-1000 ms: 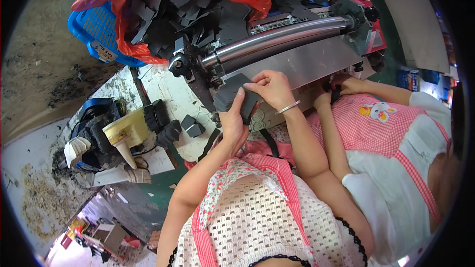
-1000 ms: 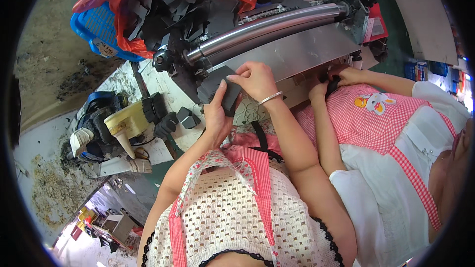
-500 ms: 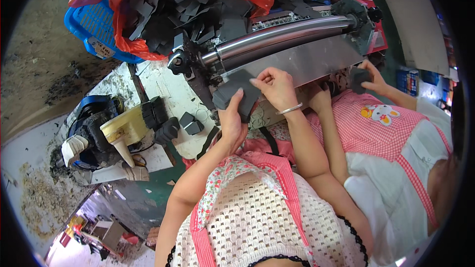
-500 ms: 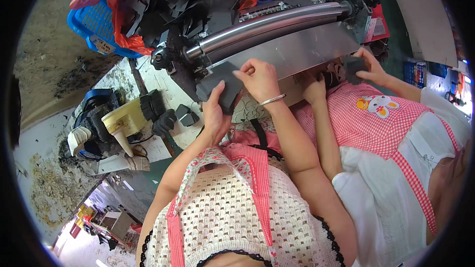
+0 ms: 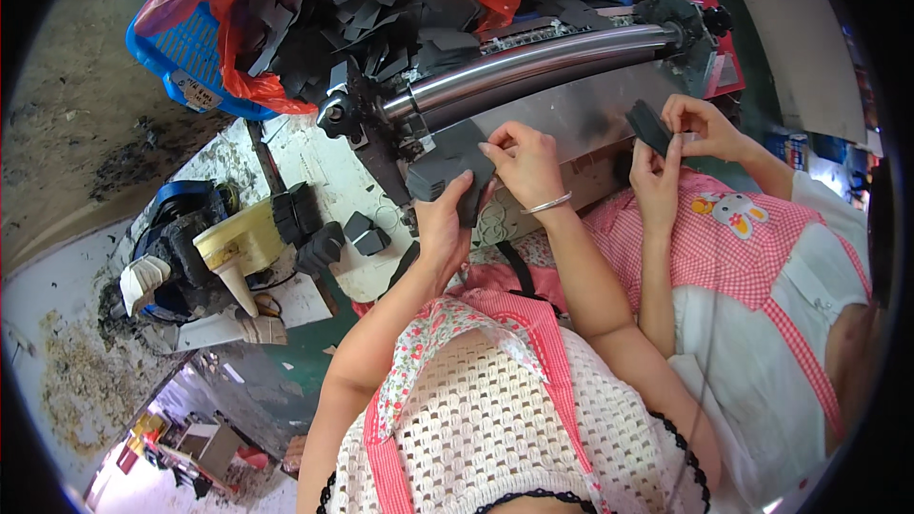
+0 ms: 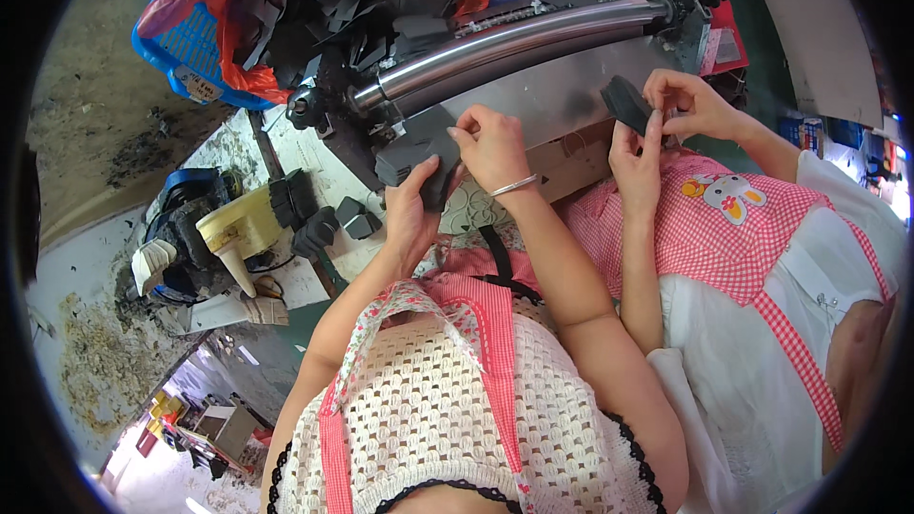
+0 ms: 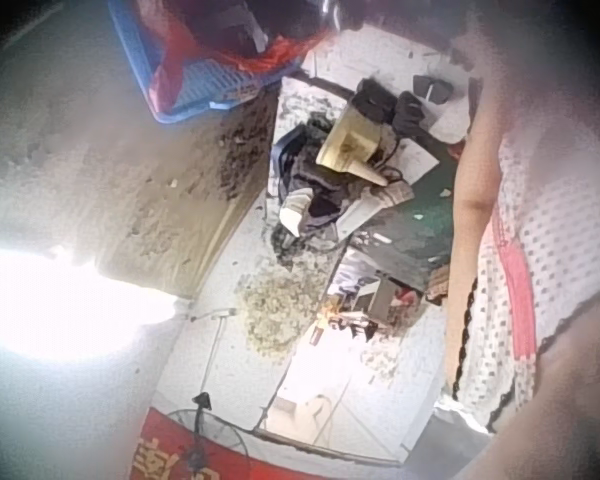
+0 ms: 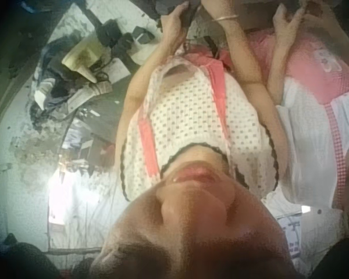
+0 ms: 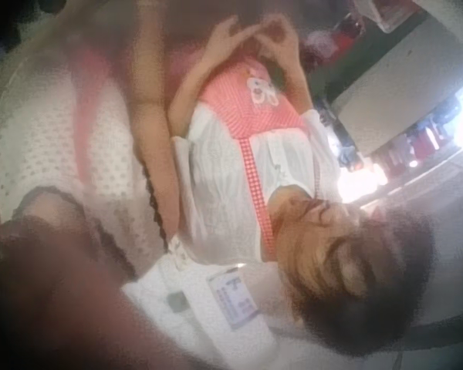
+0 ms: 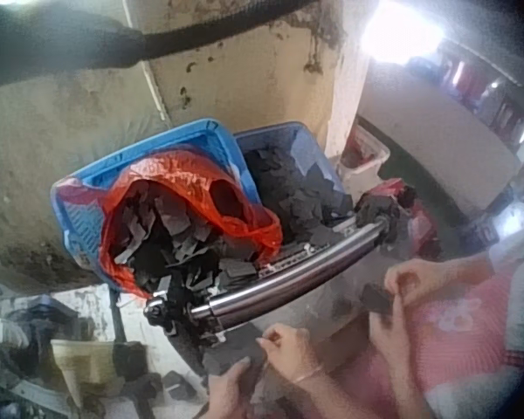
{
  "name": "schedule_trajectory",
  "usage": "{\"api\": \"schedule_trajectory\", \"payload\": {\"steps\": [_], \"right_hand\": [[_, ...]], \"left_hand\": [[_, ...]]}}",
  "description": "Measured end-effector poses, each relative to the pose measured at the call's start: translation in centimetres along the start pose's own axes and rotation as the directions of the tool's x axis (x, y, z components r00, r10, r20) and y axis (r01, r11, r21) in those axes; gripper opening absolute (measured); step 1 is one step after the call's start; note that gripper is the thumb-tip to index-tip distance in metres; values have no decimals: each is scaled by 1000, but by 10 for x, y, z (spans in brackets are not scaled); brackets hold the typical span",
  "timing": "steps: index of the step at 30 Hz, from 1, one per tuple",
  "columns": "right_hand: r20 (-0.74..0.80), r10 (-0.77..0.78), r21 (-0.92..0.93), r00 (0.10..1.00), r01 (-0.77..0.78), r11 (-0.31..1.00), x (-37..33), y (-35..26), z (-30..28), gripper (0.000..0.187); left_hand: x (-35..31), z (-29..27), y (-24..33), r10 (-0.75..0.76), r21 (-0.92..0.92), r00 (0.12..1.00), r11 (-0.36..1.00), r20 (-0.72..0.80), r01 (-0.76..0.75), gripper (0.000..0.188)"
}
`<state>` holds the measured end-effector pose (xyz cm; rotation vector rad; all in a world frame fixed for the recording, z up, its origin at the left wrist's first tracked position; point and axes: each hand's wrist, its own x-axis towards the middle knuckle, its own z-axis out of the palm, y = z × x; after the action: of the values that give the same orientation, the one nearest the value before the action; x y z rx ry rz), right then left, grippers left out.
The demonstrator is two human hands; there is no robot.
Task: The person feeds shoe components through a rolling machine by hand.
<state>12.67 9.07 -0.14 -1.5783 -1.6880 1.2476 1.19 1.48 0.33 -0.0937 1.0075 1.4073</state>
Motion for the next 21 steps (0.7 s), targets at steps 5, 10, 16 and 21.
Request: {"api": "schedule_trajectory", "payload": {"steps": [5, 10, 16, 21], "right_hand": [[-66, 23, 16, 998, -22, 1000, 10, 0, 5, 12], [106, 96, 146, 990, -111, 983, 4, 2, -4, 13], [-26, 310, 299, 950, -289, 909, 9, -6, 5, 21], [127, 138, 144, 982, -156, 977, 9, 13, 2, 27]], "left_hand": [[2, -3, -1, -23, -7, 999, 1000, -24, 23, 27], [-1, -2, 2, -87, -97, 993, 992, -76, 79, 27], [-4, -5, -5, 19, -74, 996, 997, -85, -25, 29], [-5, -1, -4, 42, -78, 996, 996, -74, -48, 28]]}}
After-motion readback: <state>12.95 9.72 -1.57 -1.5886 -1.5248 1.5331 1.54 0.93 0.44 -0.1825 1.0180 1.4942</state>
